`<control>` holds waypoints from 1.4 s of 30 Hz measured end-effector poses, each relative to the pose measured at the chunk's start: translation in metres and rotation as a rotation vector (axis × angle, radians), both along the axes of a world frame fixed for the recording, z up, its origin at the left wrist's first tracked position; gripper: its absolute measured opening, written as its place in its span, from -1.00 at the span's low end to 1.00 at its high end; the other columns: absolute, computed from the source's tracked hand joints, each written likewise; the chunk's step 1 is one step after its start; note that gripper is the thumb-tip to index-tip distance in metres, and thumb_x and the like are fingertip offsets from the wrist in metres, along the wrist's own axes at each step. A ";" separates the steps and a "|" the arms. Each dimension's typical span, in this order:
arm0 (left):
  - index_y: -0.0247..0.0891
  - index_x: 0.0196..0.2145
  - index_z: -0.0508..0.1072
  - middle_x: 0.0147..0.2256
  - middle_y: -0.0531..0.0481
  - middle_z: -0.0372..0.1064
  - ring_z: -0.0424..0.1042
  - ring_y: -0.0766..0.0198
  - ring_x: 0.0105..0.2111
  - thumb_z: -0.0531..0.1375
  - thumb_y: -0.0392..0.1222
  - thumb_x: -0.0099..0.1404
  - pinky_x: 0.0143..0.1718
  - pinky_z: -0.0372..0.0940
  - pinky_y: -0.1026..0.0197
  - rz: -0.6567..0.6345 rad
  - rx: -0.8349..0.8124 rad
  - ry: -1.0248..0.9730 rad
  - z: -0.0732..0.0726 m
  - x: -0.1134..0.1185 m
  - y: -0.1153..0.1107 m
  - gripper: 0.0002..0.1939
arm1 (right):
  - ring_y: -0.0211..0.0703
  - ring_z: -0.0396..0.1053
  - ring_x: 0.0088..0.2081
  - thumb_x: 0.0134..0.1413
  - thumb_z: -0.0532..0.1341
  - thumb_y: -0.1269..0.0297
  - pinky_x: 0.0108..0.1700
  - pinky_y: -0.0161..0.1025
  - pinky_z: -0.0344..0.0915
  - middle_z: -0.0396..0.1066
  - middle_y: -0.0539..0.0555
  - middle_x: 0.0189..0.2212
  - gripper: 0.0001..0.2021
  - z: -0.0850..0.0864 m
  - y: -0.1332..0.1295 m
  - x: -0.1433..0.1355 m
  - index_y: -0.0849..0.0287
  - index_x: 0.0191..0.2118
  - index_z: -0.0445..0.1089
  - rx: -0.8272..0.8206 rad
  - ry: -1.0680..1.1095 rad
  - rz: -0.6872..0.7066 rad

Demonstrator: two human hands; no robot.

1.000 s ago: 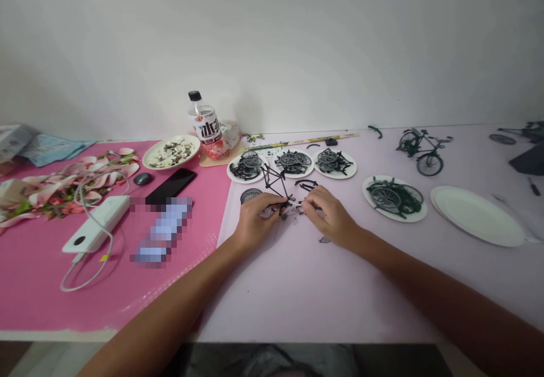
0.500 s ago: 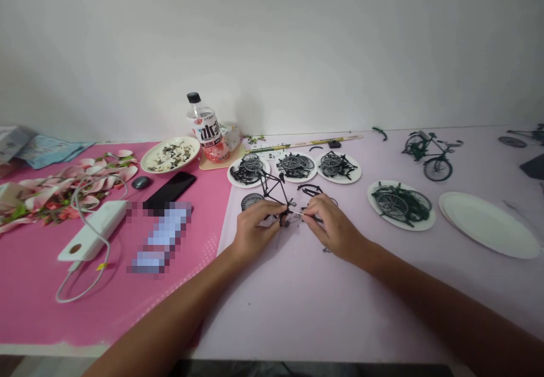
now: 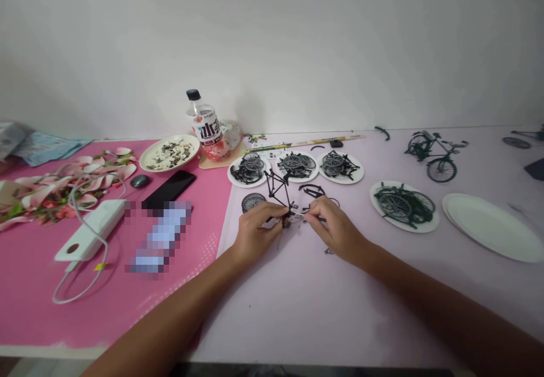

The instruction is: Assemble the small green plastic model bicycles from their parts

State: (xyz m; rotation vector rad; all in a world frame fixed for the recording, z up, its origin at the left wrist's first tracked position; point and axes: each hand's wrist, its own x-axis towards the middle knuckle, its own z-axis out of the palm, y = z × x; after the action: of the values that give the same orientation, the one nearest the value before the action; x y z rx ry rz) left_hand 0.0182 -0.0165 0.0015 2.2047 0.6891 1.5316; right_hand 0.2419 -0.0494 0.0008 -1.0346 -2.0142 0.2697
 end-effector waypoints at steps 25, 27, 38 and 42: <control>-0.23 -0.09 0.58 -0.23 -0.08 0.61 0.59 0.28 -0.28 0.32 -0.35 0.37 -0.22 0.51 0.28 0.085 -0.025 0.073 0.003 0.002 -0.002 -0.84 | -0.10 0.28 -0.30 0.50 0.06 0.03 -0.22 -0.10 0.27 0.25 0.02 -0.32 -0.72 -0.007 0.004 0.002 0.03 -0.25 0.05 -0.043 0.352 -0.018; -0.23 -0.09 0.57 -0.23 -0.08 0.60 0.58 0.29 -0.28 0.30 -0.36 0.38 -0.22 0.51 0.28 0.071 -0.027 0.068 0.004 0.003 -0.002 -0.84 | -0.09 0.29 -0.26 0.47 0.12 0.06 -0.17 -0.09 0.27 0.24 0.02 -0.30 -0.71 -0.005 0.003 0.000 0.03 -0.25 0.02 -0.023 0.326 0.003; -0.24 -0.10 0.58 -0.23 -0.11 0.61 0.59 0.26 -0.25 0.29 -0.31 0.40 -0.27 0.53 0.28 0.069 -0.025 0.058 0.005 0.003 -0.004 -0.87 | -0.06 0.27 -0.29 0.46 0.10 0.23 -0.29 -0.11 0.26 0.31 0.07 -0.35 -0.87 0.004 0.000 -0.002 0.07 -0.19 0.31 0.093 0.184 -0.106; -0.24 -0.12 0.59 -0.25 -0.12 0.61 0.58 0.24 -0.27 0.31 -0.28 0.39 -0.31 0.51 0.27 0.063 -0.029 0.039 0.006 0.003 -0.004 -0.89 | -0.03 0.31 -0.27 0.37 0.20 0.34 -0.30 -0.10 0.30 0.38 0.08 -0.35 -0.94 0.006 0.001 -0.005 0.05 -0.14 0.41 0.181 0.153 -0.136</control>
State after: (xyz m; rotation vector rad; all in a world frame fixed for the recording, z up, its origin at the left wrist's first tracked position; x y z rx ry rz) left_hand 0.0214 -0.0207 0.0078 2.2161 0.7944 1.5025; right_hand 0.2367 -0.0488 0.0066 -1.0000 -1.7870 0.0890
